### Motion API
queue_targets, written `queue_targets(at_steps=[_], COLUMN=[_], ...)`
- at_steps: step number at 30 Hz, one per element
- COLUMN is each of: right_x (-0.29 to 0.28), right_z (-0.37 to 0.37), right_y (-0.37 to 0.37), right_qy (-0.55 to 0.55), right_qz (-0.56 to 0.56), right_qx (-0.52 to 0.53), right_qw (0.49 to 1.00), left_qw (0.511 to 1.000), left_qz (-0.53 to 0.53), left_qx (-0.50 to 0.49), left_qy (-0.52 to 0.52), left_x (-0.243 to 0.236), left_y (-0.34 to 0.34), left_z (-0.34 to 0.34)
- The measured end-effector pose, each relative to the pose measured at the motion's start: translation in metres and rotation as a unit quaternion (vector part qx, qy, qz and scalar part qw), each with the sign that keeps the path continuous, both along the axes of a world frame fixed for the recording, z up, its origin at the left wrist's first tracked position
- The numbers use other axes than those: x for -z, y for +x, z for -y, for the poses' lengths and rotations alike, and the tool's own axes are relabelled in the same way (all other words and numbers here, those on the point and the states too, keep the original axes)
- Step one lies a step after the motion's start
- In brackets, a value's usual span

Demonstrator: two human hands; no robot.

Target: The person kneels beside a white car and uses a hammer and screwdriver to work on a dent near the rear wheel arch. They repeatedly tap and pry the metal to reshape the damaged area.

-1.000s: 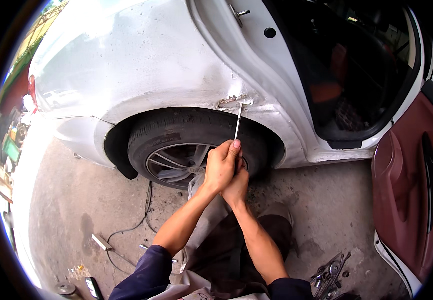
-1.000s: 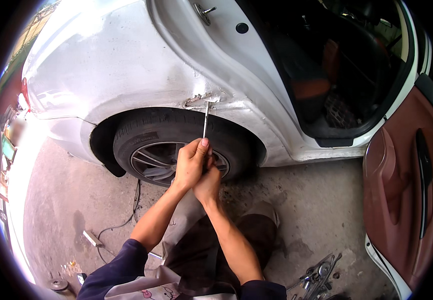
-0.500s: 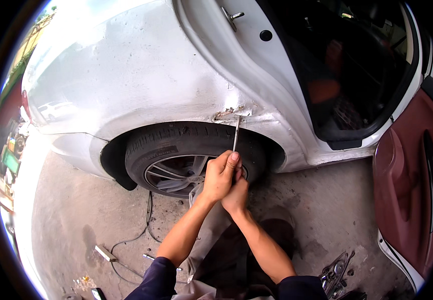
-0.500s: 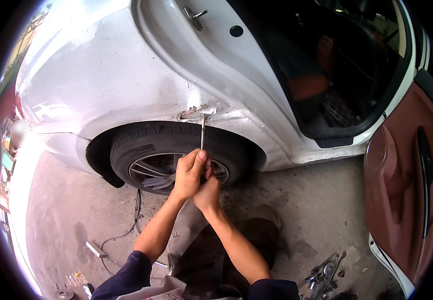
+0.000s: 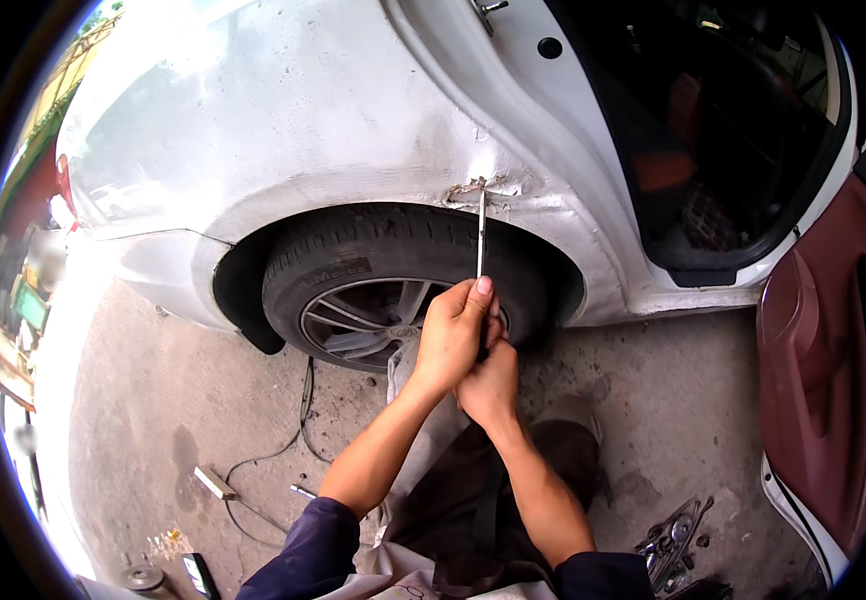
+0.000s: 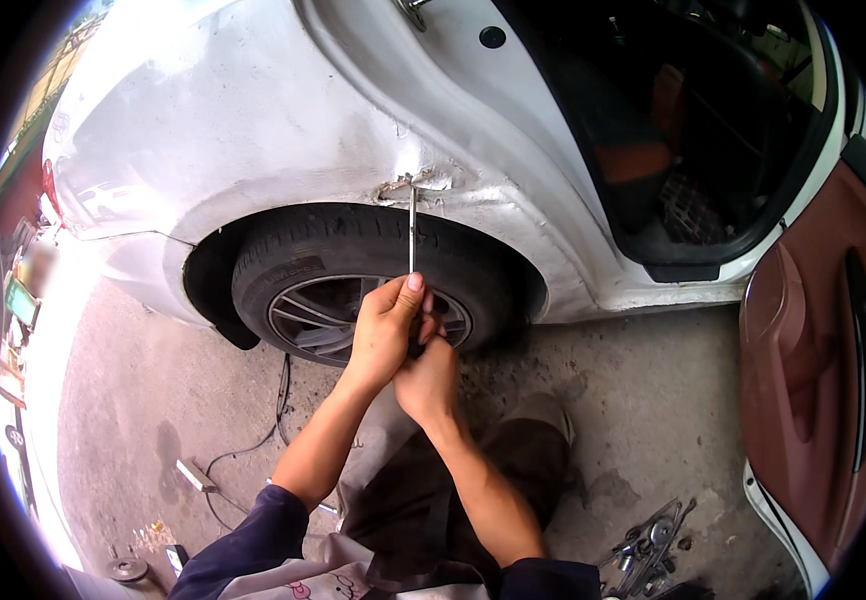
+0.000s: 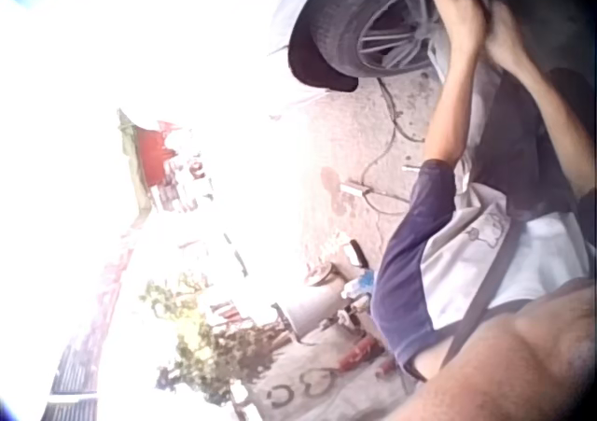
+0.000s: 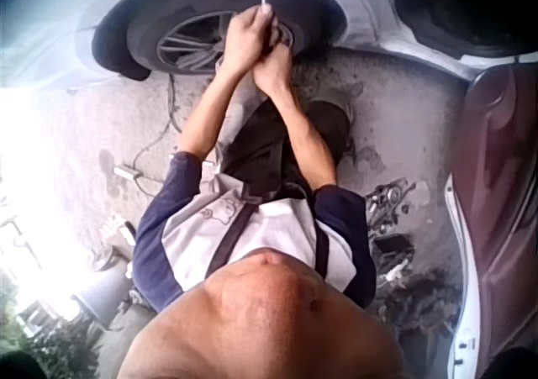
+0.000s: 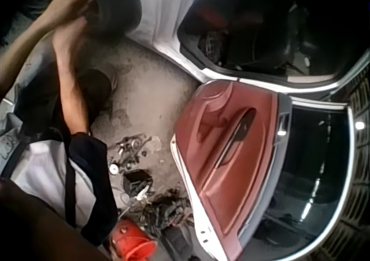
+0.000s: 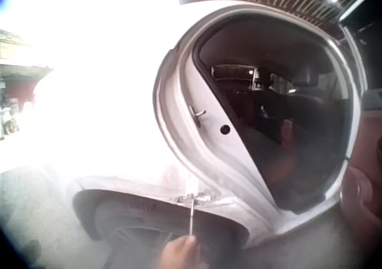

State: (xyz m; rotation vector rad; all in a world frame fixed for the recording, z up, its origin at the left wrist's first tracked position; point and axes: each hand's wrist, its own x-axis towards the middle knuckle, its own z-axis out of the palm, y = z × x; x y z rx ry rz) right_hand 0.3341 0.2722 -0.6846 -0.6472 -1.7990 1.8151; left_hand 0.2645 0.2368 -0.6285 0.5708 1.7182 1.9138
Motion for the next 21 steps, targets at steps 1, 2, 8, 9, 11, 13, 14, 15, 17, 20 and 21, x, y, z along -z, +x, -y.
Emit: queue_targets(at_steps=[1, 2, 8, 9, 11, 13, 14, 15, 17, 20, 21], right_x=[-0.001, 0.001, 0.056, 0.064, 0.070, 0.063, 0.056, 0.049, 0.047, 0.015, 0.013], right_z=[0.001, 0.001, -0.009, -0.010, -0.017, -0.020, -0.014, -0.009, 0.004, 0.010, 0.010], right_y=[-0.005, -0.011, -0.057, -0.065, -0.087, -0.100, -0.094, -0.087, -0.054, -0.014, -0.012], right_qy=[0.010, 0.019, 0.125, 0.156, 0.198, 0.206, 0.211, 0.216, 0.162, 0.043, 0.029], right_qz=[-0.024, -0.047, -0.050, -0.066, -0.140, -0.153, -0.170, -0.188, -0.112, -0.010, -0.043], right_qx=[0.013, 0.026, 0.097, 0.111, 0.134, 0.133, 0.143, 0.154, 0.113, 0.033, 0.029], right_qw=[1.000, 0.998, 0.986, 0.979, 0.961, 0.957, 0.952, 0.946, 0.974, 0.998, 0.998], left_qw=[1.000, 1.000, 0.980, 0.975, 0.962, 0.943, 0.951, 0.965, 0.986, 1.000, 1.000], left_qz=[0.001, 0.002, -0.196, -0.219, -0.272, -0.330, -0.308, -0.261, -0.166, -0.012, -0.003], left_qx=[-0.006, -0.012, -0.024, -0.025, -0.028, -0.043, -0.038, -0.028, -0.009, 0.016, 0.016], left_qy=[0.002, 0.004, -0.029, -0.023, -0.018, -0.005, 0.005, 0.001, -0.005, 0.009, 0.010], left_x=[0.001, 0.004, 0.044, 0.050, 0.057, 0.055, 0.053, 0.051, 0.038, 0.008, 0.002], left_y=[-0.003, -0.007, -0.042, -0.049, -0.064, -0.074, -0.071, -0.064, -0.040, -0.009, -0.009], left_z=[-0.002, -0.003, -0.011, -0.012, -0.013, -0.015, -0.012, -0.008, 0.002, 0.010, 0.009])
